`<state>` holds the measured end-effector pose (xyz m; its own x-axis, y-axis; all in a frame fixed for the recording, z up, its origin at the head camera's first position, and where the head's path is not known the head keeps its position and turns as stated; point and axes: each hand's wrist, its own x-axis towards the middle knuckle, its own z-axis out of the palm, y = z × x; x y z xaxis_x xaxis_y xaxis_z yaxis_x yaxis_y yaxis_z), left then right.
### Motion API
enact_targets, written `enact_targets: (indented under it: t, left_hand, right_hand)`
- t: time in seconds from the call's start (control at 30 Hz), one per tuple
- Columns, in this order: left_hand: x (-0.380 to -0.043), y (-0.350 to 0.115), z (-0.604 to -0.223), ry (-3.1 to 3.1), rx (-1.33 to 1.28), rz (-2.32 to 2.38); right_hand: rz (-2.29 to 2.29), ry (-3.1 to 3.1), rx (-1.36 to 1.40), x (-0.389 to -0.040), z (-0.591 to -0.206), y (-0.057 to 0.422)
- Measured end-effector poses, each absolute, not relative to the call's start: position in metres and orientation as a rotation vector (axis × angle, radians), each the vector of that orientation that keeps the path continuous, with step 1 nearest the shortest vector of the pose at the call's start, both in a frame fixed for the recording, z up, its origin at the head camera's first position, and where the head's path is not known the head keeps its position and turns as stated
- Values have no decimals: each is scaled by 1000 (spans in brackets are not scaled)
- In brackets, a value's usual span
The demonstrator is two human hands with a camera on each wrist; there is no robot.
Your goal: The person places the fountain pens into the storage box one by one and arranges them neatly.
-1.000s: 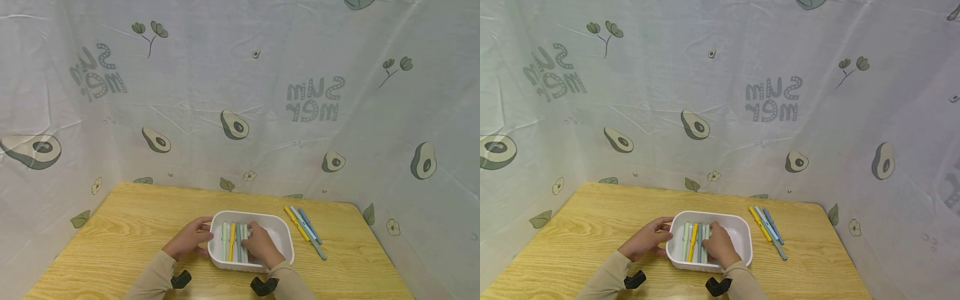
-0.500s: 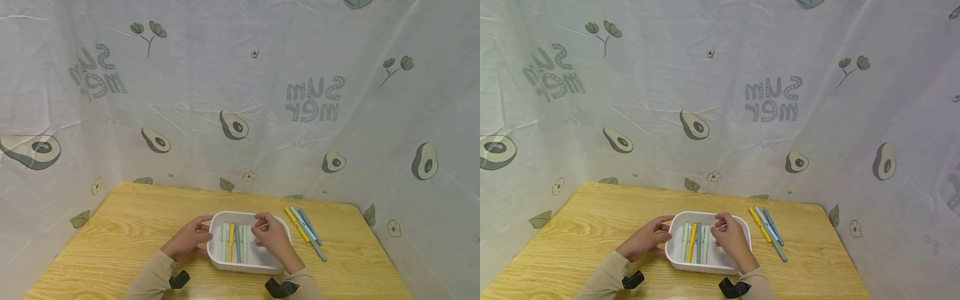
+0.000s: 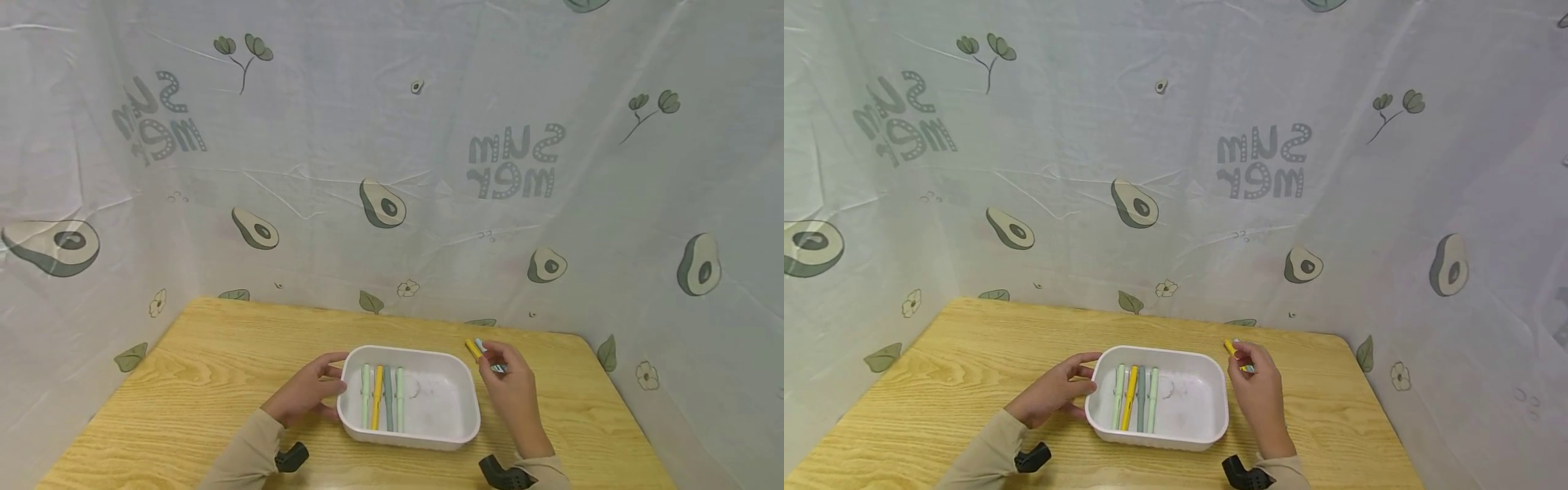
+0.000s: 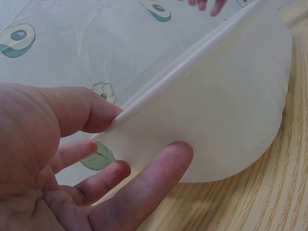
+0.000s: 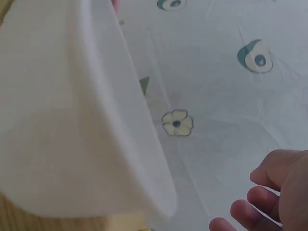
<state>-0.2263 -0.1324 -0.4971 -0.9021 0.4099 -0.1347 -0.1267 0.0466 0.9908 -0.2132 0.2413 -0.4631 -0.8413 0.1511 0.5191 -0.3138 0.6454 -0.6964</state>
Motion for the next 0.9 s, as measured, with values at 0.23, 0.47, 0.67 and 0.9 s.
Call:
enact_targets:
  t: [0.23,0.47,0.67,0.9]
  left_hand:
    - [-225,-131,-495,1955,285,1914]
    - [-225,-133,-495,1963,295,1889]
    - [-225,-133,-496,1967,291,1886]
    - [-225,-131,-495,1960,284,1884]
  right_hand:
    - [1094,-2580,-9,-217,-469,250]
    - [890,-2810,-119,-217,-473,256]
    - [852,-2848,-175,-219,-481,263]
    - [778,-2869,-154,-222,-490,269]
